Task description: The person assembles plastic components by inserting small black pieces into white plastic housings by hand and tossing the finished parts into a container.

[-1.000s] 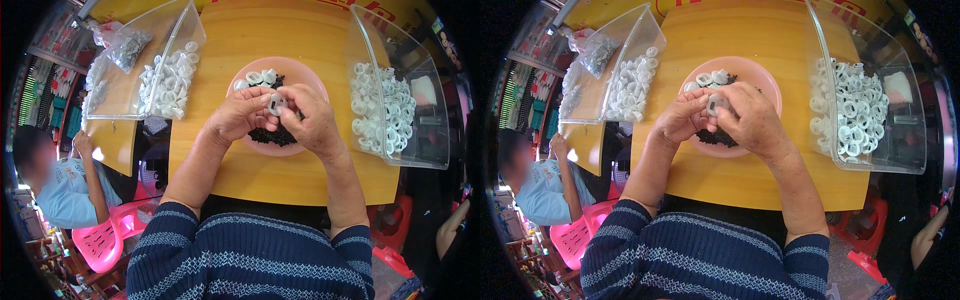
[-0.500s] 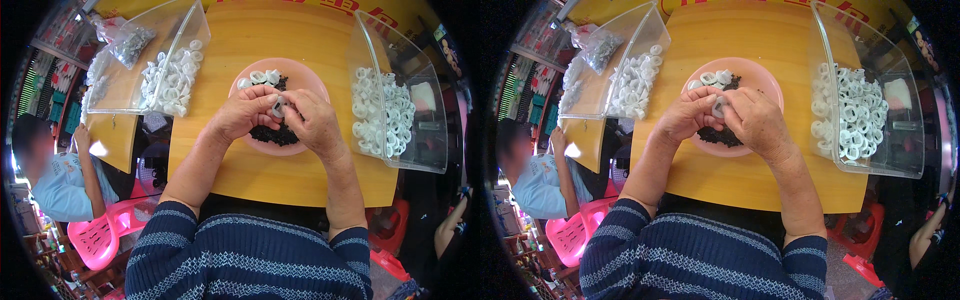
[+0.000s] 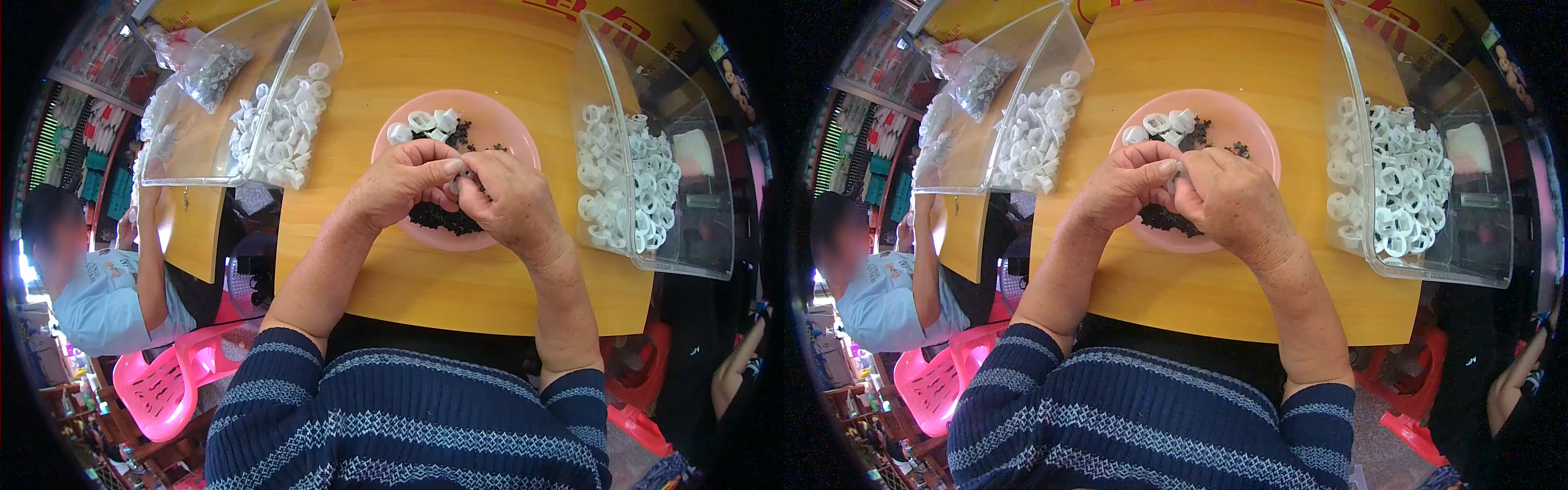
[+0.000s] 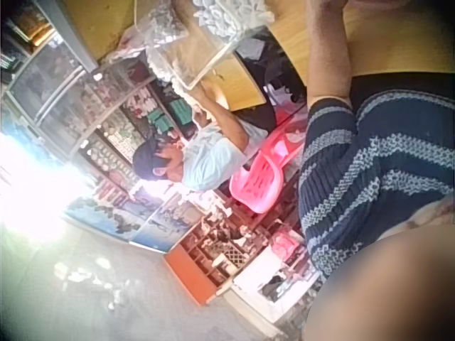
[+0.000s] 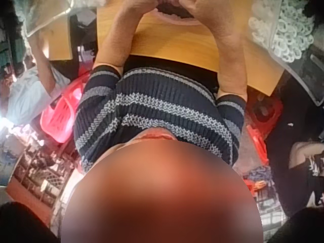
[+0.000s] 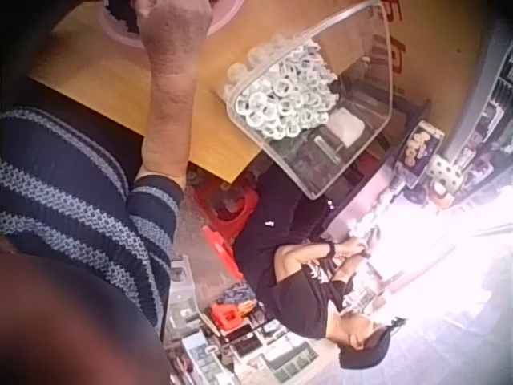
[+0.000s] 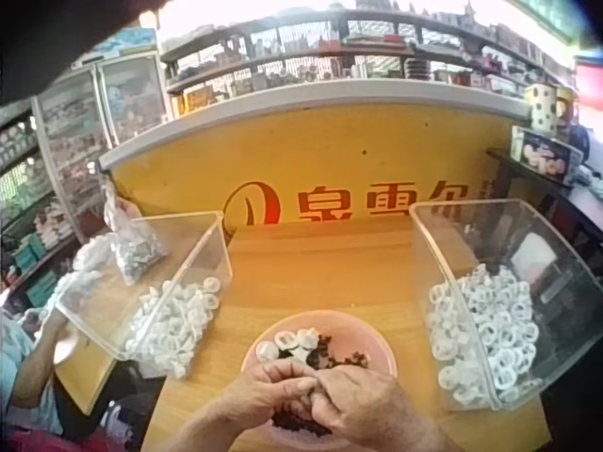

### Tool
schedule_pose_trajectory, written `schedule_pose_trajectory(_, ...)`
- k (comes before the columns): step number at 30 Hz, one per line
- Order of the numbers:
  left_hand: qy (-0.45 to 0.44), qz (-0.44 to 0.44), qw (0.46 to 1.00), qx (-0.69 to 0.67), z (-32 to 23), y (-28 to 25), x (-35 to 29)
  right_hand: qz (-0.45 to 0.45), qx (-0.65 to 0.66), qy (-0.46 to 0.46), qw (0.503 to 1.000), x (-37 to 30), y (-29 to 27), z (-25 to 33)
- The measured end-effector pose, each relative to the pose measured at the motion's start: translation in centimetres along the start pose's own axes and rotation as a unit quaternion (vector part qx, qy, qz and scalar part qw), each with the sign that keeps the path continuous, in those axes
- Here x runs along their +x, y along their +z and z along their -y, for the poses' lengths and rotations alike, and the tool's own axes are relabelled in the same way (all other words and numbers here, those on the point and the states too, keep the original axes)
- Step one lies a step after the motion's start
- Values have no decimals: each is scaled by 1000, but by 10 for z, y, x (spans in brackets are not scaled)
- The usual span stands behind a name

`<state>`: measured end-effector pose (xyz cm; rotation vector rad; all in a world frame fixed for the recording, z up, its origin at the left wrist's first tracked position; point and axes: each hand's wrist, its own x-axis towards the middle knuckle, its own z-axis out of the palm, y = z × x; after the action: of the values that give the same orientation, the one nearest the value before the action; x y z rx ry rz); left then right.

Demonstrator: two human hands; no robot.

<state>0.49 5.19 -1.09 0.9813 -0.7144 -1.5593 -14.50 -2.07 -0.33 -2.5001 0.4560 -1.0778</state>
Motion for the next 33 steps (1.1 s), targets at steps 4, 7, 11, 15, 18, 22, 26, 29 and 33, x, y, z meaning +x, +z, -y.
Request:
schedule_pose_trajectory(4, 5, -8, 1000, -21, 4, -1, 1, -1, -6, 4, 1000, 1, 2, 1)
schedule_pose_trajectory(7, 1, 1, 999, -33, 5, -2, 1, -12, -11, -5, 1000, 1, 2, 1)
schedule_pose_trajectory(11, 2, -2, 999, -40, 5, -1, 1, -5, -8, 0, 1000, 2, 3, -2)
schedule_pose_trajectory(15, -2, -14, 999, -50, 3, 0, 3, 8, 31, 33, 999, 2, 3, -5)
schedule_pose_trajectory(18, -3, -20, 997, -79, -1, -2, 2, -12, 159, 124, 979, 5, -2, -2)
schedule_pose_trajectory(22, 42, 3, 990, -135, -2, -8, 2, -12, 369, 321, 872, 3, -5, -5)
schedule_pose_trajectory(26, 106, -21, 986, -127, -20, 3, 2, -36, 370, 369, 852, 4, -1, -14)
schedule_pose_trajectory(29, 172, 54, 984, -2, -60, 67, 17, 31, 302, 329, 894, -5, 1, -31)
schedule_pose_trajectory(33, 266, 25, 936, 230, -88, 102, 31, -12, 302, 355, 885, -1, -5, -25)
